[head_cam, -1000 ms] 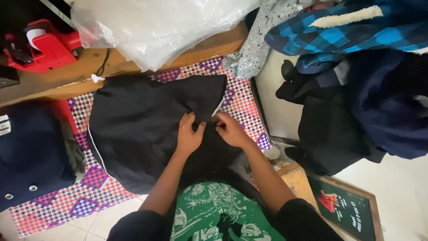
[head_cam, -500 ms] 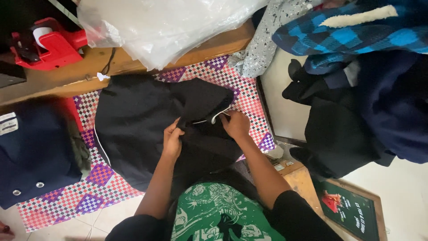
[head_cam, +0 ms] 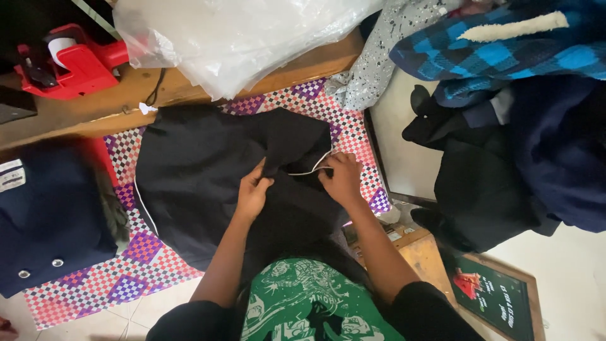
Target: Smoothing and folding a vest on a table and then sorting through a bin of garments.
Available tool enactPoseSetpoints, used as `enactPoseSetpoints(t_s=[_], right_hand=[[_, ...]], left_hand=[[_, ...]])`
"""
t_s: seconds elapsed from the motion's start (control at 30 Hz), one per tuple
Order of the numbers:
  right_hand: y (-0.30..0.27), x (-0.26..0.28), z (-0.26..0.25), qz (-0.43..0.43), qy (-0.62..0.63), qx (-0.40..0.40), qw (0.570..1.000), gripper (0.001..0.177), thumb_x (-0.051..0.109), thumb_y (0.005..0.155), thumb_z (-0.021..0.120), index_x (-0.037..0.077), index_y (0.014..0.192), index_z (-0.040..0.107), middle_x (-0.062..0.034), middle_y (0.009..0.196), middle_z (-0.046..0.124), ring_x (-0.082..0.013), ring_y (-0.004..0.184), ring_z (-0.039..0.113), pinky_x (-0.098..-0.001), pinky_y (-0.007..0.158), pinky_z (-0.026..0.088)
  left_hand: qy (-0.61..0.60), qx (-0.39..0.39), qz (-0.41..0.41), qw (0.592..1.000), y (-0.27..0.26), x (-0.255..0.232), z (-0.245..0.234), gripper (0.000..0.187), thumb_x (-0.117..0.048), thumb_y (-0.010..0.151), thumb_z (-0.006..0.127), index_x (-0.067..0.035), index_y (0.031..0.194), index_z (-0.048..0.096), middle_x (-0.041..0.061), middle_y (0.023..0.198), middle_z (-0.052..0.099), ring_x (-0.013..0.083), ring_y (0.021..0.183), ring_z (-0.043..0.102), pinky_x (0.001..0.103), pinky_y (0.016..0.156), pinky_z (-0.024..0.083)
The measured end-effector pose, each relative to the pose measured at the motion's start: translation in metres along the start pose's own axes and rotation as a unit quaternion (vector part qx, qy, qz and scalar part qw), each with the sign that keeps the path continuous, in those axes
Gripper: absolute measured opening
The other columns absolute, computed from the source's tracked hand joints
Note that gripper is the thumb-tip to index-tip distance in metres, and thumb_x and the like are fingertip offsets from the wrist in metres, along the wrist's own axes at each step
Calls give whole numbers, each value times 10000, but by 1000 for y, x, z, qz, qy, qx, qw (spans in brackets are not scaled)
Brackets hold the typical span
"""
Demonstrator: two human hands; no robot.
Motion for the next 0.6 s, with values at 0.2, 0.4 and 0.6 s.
enactPoseSetpoints(t_s=[0.2, 0.4, 0.6], right_hand=[[-25, 13, -12, -163, 174, -70, 969, 105, 49, 761, 712, 120, 838, 707, -71, 948, 678, -298, 1064, 611, -434, 947, 445], [-17, 43, -43, -156, 75, -125, 977, 38, 137, 831, 694, 117, 863, 691, -73, 1165, 575, -300, 1140, 506, -434, 920, 400], [30, -47, 40, 32, -96, 6, 995, 209, 242, 913, 598, 132, 1081, 655, -148, 988, 707, -372, 1005, 684, -518, 883, 481]], left_hand=[[-6, -9, -33, 999, 2, 17, -7, 312, 30, 877, 607, -19, 1145, 761, 111, 1459, 583, 251, 1451, 417, 491, 1262, 245], [93, 44, -38, 994, 0, 5, 3, 345, -34, 911, 654, -3, 1248, 721, 188, 1493, 549, 312, 1488, 369, 520, 1260, 206], [191, 111, -12, 975, -10, -64, 31, 378, -303, 1031, 603, -184, 1387, 644, 149, 1507, 553, 324, 1444, 440, 500, 1216, 315]])
Point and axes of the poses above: each hand's wrist, its own y-axis towards the middle knuckle, its own z-axis out of the palm, x = y × z, the point moved 6 cm from there along y, towards the middle knuckle
